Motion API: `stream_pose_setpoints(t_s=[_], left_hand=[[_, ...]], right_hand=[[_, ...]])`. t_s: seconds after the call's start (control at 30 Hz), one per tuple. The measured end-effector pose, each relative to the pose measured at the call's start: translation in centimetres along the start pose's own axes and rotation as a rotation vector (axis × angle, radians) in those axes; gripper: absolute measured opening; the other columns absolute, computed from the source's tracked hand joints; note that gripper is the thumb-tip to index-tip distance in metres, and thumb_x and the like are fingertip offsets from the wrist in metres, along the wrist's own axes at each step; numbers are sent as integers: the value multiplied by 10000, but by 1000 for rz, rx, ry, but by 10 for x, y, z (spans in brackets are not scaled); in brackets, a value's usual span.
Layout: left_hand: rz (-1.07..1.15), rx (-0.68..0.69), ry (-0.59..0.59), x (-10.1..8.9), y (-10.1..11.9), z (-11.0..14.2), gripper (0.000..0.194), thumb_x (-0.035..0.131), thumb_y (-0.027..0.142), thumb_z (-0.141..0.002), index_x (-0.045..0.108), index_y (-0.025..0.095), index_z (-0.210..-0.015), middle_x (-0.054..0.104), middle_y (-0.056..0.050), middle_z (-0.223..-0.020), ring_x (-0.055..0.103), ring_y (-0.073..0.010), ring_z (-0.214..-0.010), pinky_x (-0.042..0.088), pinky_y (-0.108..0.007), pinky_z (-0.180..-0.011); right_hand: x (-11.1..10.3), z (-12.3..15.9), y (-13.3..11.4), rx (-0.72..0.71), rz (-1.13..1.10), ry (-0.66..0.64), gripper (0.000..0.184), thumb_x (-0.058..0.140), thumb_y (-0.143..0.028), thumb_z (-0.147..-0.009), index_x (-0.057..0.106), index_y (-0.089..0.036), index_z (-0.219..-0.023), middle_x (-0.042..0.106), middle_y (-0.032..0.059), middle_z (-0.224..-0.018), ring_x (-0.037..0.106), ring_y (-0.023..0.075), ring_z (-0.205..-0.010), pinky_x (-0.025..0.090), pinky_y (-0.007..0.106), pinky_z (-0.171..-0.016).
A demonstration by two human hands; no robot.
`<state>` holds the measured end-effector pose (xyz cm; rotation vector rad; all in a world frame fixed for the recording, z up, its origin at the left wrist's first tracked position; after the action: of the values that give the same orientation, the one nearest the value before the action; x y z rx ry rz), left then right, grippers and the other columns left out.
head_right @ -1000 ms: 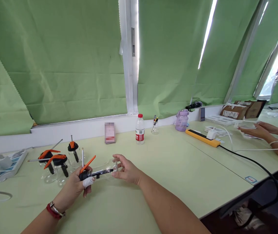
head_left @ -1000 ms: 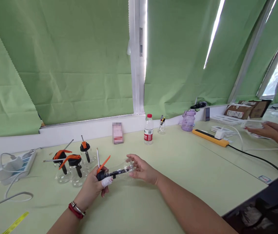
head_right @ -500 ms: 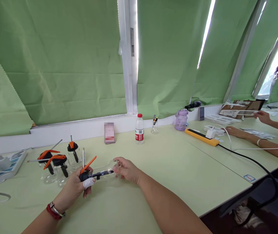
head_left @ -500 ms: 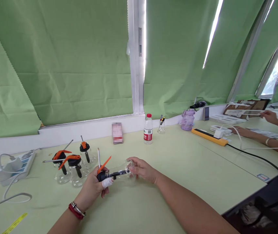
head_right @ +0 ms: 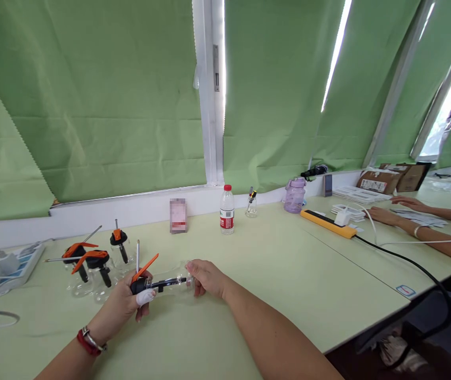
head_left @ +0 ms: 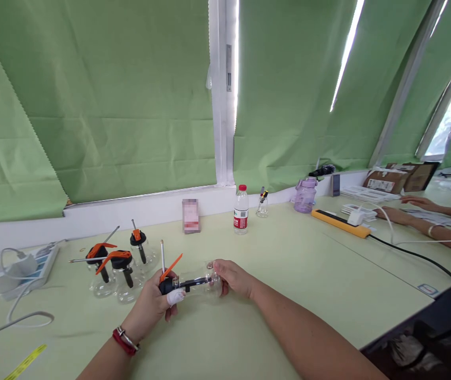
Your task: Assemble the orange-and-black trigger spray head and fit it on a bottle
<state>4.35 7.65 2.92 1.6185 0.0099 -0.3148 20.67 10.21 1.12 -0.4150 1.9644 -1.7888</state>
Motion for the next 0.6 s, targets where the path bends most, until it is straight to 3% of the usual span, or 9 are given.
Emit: stream_pose_setpoints(t_s=[0.1,0.2,0.27,0.37,0.6], left_hand=[[15,10,13,-1,1,-1,410,715,261,-637,402,214,-899,523,108,-451,516,-108,-367,410,-187,-322],[25,13,46,-4,2,-1,411,710,287,-645,394,214,-896,516,112,-462,513,-104,-362,408,-189,-317],[29,15,60,-6,3,-1,401,701,301,-656,391,213,-894,516,110,-468,515,-105,-363,412,-193,-318],[36,19,49,-5,5,-1,385,691,308,-664,395,210,-890,511,108,-445,505,-104,-353,410,-193,-319],[49,6,37,-2,5,1,417,710,256,-625,391,211,-891,514,111,-439,505,-106,-356,408,-191,-315]], right_hand=[[-1,2,-5,-25,-46,-9,651,367,-669,-819,533,-130,-1144,602,73,-836,580,128,-618,418,231,-503],[-2,5,-14,-75,-148,-15,661,560,-568,-776,396,-221,-1314,527,114,-1129,590,154,-799,451,240,-557],[-2,6,-20,-106,-181,-28,716,684,-462,-716,357,-286,-1329,450,107,-1241,575,152,-855,466,250,-604],[-1,6,-24,-128,-185,-41,627,706,-409,-708,430,-279,-1256,456,94,-1213,577,145,-842,463,252,-612],[-1,4,-20,-94,-162,-29,558,610,-521,-760,466,-192,-1187,554,84,-1030,599,112,-644,405,221,-512]])
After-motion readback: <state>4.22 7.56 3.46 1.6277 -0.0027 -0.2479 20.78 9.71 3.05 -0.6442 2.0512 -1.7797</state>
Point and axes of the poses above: each hand's wrist, its own z-axis away from the middle knuckle, its own x-axis out of the palm, y = z × x, the point moved 10 cm from there along -z, towards the middle knuckle
